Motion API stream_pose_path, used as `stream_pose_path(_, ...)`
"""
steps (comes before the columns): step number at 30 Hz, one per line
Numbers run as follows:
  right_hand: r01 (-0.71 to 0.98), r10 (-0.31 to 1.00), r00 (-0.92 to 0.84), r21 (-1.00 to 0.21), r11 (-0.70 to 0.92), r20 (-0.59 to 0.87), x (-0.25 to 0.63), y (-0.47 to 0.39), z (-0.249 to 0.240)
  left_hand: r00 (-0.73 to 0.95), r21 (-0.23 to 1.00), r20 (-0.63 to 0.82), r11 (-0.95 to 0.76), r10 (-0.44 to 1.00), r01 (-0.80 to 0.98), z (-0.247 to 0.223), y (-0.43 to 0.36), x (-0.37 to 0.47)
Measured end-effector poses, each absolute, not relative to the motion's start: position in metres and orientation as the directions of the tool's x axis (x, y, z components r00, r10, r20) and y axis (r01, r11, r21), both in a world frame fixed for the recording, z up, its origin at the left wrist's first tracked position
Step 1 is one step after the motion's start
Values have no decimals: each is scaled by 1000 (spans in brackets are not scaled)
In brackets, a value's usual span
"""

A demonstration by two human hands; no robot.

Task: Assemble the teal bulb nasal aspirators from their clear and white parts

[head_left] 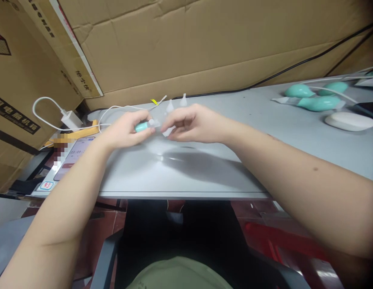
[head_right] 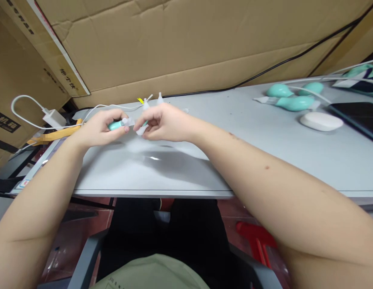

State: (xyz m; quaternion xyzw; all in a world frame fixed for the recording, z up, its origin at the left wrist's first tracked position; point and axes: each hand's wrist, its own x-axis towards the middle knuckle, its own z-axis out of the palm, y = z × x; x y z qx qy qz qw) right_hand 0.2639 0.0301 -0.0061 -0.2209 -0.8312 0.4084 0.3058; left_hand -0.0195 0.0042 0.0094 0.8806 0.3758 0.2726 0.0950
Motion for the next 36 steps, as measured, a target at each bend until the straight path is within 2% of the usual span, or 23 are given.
stream_pose_path(4, -90, 643, -596, -836, 542, 481, 261, 32, -10, 603, 399, 387, -716, 698, 572, 10, 1, -15)
stream_pose_path(13, -124, 609, -530, -764, 633, 590, 257, 35, -17, 634, 355, 456, -781, 625, 514, 4, 3, -12)
stream_pose_path(24, 75, 515, -578, -588, 806, 633, 263, 34, -12, 618, 342, 443, -760, 649, 553, 5, 2, -11)
stream_pose_path(36, 188, 574, -567, -585, 789, 592, 264, 30, -10, 609, 347, 441, -751, 660, 562, 7, 0, -9)
